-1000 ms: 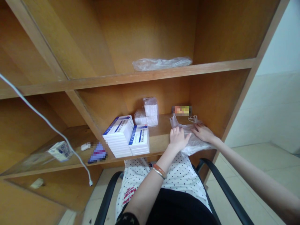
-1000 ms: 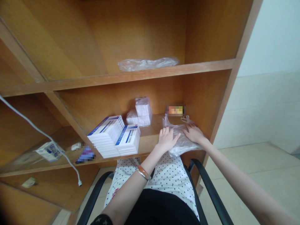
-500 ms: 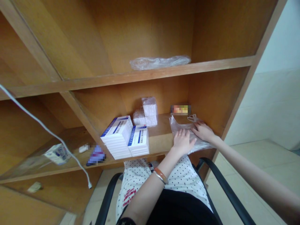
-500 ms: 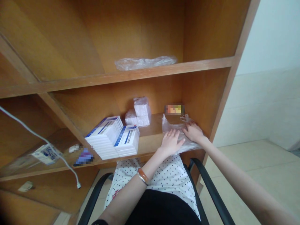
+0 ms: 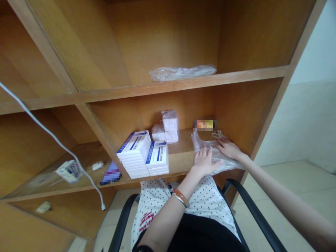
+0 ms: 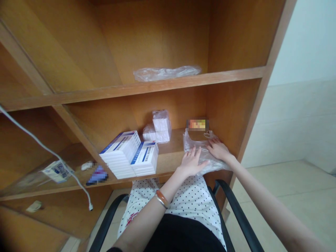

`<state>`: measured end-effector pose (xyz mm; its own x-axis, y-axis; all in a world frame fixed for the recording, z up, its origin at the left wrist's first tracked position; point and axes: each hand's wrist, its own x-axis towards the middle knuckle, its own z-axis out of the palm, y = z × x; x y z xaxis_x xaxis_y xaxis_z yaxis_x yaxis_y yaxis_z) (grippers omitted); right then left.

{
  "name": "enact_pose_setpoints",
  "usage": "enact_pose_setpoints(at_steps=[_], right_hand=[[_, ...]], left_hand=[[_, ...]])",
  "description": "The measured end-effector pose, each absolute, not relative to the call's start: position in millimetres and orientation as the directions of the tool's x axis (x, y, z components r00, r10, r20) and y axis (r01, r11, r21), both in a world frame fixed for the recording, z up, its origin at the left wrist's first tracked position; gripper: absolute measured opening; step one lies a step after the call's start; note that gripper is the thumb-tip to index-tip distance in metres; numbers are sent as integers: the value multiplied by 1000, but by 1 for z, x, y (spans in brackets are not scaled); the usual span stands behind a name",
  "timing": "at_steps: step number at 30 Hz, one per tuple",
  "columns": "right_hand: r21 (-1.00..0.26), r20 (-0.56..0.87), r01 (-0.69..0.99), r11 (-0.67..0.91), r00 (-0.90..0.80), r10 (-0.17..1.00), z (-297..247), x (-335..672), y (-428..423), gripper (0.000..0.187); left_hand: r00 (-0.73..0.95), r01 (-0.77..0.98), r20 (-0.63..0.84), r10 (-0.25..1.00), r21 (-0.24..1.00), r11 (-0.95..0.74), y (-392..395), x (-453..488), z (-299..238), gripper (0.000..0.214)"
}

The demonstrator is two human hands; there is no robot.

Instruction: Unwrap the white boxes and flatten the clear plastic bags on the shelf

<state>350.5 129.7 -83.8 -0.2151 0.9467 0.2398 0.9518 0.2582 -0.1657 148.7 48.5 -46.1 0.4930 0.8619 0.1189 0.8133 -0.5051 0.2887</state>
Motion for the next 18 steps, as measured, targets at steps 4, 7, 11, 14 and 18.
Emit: enact_pose_setpoints(at_steps=[4, 7, 11, 14, 18], right_hand=[[-173, 275, 946, 273, -220, 936, -83, 351, 128, 64], [-175, 307, 940, 294, -232, 923, -82, 352, 127, 64], [-190, 326, 933, 306, -234, 916, -84, 353, 128, 61], [-207, 323, 931, 302, -226, 919, -85, 353, 128, 62], [-211, 327, 931, 299, -221, 919, -88, 354, 130, 62]], left_hand=[[428, 857, 261, 865, 186, -480, 73, 145, -37, 84], [370, 907, 237, 898, 119, -405, 94, 138, -34, 79], [324, 942, -2, 946, 97, -322, 112, 125, -37, 82], [309, 948, -37, 950, 94, -305, 116, 120, -34, 79], [291, 954, -29, 956, 90, -287, 110, 120, -5, 67]])
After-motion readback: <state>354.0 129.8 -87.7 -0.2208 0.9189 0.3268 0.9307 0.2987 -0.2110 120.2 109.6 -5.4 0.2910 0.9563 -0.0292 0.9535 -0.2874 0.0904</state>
